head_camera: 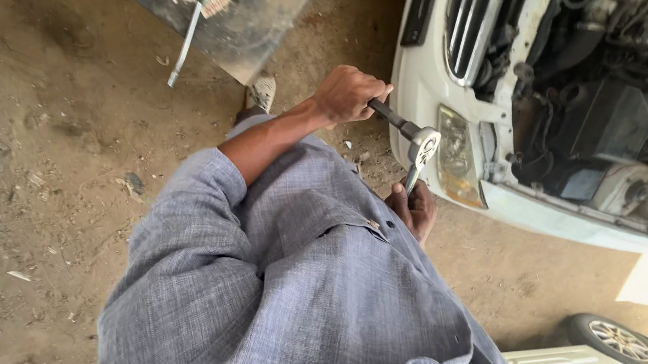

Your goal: The person uses a ratchet and socket to loosen and remove bolts from the engine bay of a white car, handles a small component, and then works by hand inside the engine compartment.

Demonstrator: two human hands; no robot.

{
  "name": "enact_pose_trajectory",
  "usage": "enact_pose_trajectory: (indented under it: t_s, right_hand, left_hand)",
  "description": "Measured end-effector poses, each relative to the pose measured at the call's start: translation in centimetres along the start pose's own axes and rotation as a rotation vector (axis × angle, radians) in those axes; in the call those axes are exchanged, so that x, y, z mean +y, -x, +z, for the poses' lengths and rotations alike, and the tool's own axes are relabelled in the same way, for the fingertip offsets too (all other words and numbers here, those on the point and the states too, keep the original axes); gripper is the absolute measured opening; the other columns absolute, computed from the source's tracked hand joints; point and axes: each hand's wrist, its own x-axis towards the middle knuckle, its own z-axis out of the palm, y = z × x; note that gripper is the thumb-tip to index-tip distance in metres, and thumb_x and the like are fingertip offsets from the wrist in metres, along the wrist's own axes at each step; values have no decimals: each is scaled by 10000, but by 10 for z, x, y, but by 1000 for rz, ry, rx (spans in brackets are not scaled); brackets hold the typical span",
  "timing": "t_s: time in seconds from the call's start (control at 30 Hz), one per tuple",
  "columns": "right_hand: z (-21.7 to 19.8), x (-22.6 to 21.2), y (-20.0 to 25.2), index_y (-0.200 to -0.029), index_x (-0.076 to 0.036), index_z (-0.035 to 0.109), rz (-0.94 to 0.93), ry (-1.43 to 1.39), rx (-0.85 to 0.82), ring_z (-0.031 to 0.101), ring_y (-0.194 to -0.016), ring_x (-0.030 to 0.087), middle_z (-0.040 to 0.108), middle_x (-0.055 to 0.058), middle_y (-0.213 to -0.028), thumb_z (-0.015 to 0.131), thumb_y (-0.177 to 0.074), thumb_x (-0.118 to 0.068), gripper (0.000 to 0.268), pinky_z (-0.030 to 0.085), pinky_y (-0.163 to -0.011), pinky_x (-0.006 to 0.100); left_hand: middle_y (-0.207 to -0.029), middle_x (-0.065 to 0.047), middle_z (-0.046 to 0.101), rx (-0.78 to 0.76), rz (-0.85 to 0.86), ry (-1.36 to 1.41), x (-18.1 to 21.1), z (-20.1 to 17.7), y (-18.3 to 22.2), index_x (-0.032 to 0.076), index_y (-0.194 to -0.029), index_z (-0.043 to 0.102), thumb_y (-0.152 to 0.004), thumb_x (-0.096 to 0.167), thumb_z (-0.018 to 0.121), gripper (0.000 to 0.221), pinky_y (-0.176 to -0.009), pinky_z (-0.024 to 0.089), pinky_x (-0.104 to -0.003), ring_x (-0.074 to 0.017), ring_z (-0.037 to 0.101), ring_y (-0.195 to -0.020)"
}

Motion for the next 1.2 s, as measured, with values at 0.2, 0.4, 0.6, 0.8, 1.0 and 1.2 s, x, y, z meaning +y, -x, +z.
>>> enact_pose_trajectory:
  t_s: [0.2, 0.4, 0.6, 0.8, 1.0, 1.2]
  right_hand:
    - [12, -83, -48, -1114, -67, 560, -77, -41, 265, 489, -478, 89, 498, -6, -601, 585, -1063, -147, 98, 387, -393, 260]
    - [-54, -118, -44, -1230, -43, 537, -343, -273, 615, 507, -475, 121, 467, 14, -633, 545, -1077, -45, 153, 424, -403, 267]
    - [-57, -13, -58, -920, -54, 531, -7, -226, 486, 547, -518, 162, 555, 59, -641, 645, -1133, -155, 262, 462, -501, 298]
    - [-22, 93, -21, -808, -48, 564, 474, 131, 279, 468, -536, 94, 531, 11, -632, 703, -1039, -235, 328, 347, -485, 273]
    - [-24, 98, 32, -836, -46, 605, 719, 356, 89, 469, -566, 91, 553, 12, -641, 711, -994, -257, 284, 359, -509, 277]
    - [-17, 92, 28, -865, -45, 646, 813, 312, 85, 470, -596, 89, 575, 13, -651, 720, -949, -280, 261, 371, -534, 281]
  left_hand:
    - [-1007, -25, 795, -37, 27, 45, -158, -51, 70, 221, -1043, 822, -779, 220, 748, 274, -869, 556, -387, -273, 716, -937]
    - [-985, -87, 794, 234, -860, -412, -311, -187, 234, 133, -1000, 797, -800, 224, 786, 220, -794, 550, -382, -261, 732, -891]
    - [-995, -244, 736, 478, -1479, 597, -330, -122, 232, 58, -1018, 702, -843, 107, 739, 185, -643, 462, -414, -410, 719, -822]
    - [-1028, -208, 730, 39, -1502, -187, -349, -69, 229, 94, -1025, 752, -790, 92, 777, 236, -824, 563, -464, -385, 703, -991]
    - [-1112, -234, 702, -98, -1551, -286, -376, -65, 235, 47, -1193, 660, -774, 81, 809, 446, -819, 588, -497, -401, 693, -1052]
    - [-1091, -235, 698, 47, -1470, -452, -396, -46, 285, 37, -1224, 669, -1005, 55, 714, 224, -789, 569, -518, -414, 693, -991]
